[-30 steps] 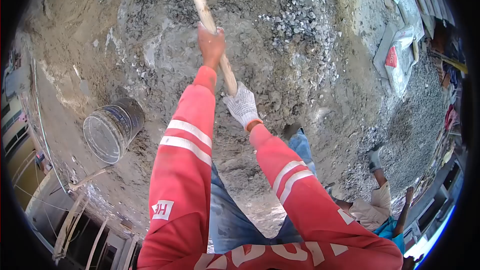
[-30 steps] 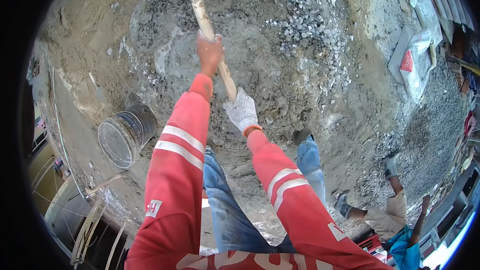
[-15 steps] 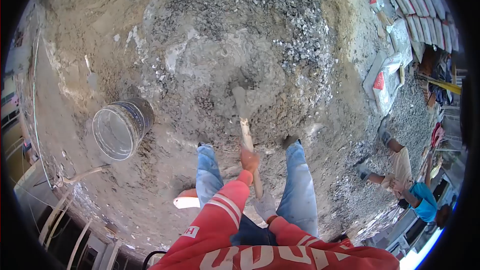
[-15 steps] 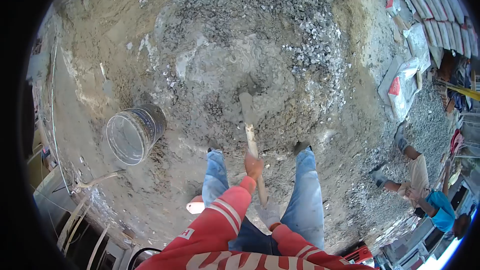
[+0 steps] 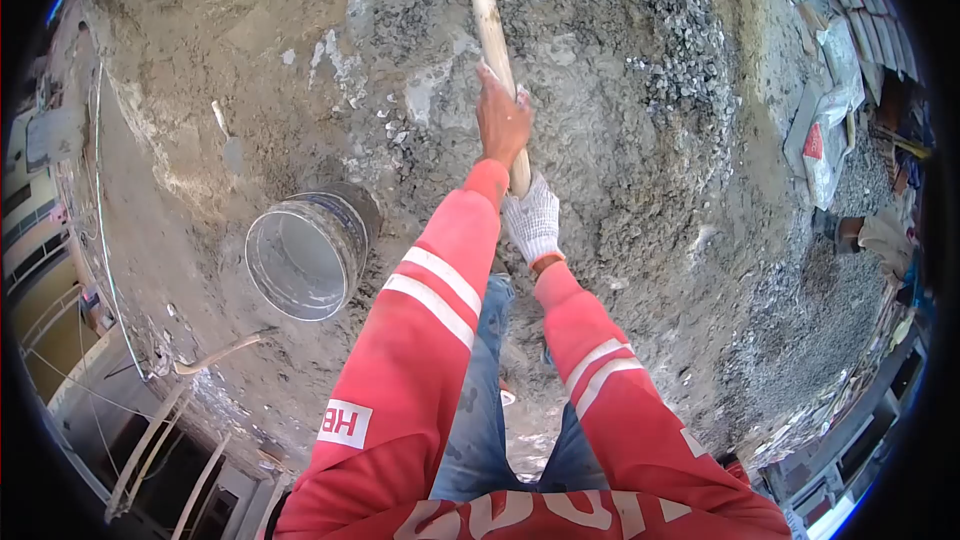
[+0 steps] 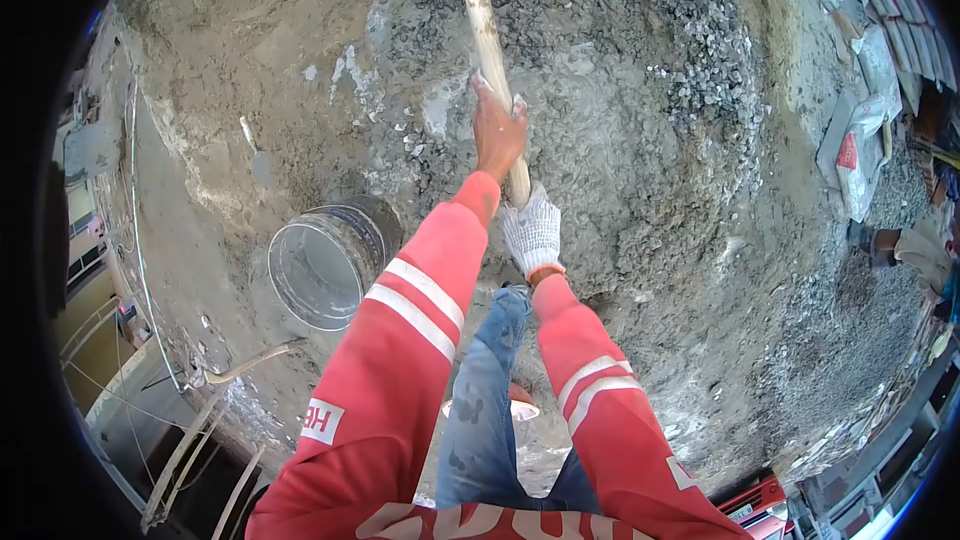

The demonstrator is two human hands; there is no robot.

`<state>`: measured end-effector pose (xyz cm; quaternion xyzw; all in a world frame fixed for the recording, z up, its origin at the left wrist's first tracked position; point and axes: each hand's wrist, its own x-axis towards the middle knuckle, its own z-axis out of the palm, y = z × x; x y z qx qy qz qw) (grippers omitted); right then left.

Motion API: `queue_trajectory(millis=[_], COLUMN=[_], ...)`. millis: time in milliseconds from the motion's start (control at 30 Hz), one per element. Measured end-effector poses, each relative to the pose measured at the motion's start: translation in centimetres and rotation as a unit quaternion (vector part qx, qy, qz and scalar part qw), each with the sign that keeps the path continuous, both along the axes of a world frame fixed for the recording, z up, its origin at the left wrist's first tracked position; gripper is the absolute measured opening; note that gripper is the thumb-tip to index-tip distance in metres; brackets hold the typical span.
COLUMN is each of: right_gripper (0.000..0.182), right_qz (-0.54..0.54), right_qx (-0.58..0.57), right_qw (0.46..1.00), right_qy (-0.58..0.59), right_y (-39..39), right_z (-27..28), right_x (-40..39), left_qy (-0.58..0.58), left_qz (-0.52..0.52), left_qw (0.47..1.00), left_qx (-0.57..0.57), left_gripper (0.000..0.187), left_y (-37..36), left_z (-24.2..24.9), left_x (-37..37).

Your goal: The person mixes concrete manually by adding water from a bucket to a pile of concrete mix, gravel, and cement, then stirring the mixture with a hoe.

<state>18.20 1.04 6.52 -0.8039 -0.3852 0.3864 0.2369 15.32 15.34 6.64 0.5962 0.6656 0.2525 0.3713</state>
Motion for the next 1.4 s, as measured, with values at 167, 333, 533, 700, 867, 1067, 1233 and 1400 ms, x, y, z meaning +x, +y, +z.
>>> queue_trajectory(millis=[167,333,533,700,867,1067,1233,1400], right_gripper=[0.047,0.048,0.046,0.051,0.054,0.046,0.048,0.034], right_qz=[0.041,0.018,-0.004,-0.034,-0.098,-0.123,-0.152,-0.093], right_qx=[-0.129,-0.168,-0.216,-0.211,-0.171,-0.147,-0.258,-0.306], right_qw=[0.990,0.979,0.970,0.964,0.973,0.974,0.944,0.941], right_qy=[0.040,0.112,0.110,0.159,0.121,0.118,0.140,0.115], right_y=[5.4,-3.1,-18.7,-32.3,-39.0,-30.4,-32.4,-35.5], right_z=[-6.8,-8.4,-0.9,5.1,8.8,7.8,5.2,8.1], right_x=[1.3,-0.2,2.7,1.6,-1.4,-0.8,-9.3,-18.8], left_qy=[0.098,0.194,-0.048,-0.123,-0.085,-0.055,0.116,0.066], left_qz=[-0.086,-0.110,0.088,0.195,0.162,0.033,-0.070,-0.028], left_qw=[0.989,0.962,0.945,0.923,0.927,0.980,0.916,0.870], left_qx=[-0.071,-0.155,-0.312,-0.308,-0.326,-0.187,-0.376,-0.488], left_gripper=[0.078,0.073,0.034,0.012,0.021,0.025,0.042,0.051], left_y=[3.0,-3.9,-15.2,-30.1,-33.4,-25.9,-29.0,-31.5], left_z=[-8.8,-10.5,-13.1,-8.3,3.5,2.7,-5.9,-2.2], left_x=[0.5,1.4,3.2,0.6,1.6,3.3,-2.8,-9.7])
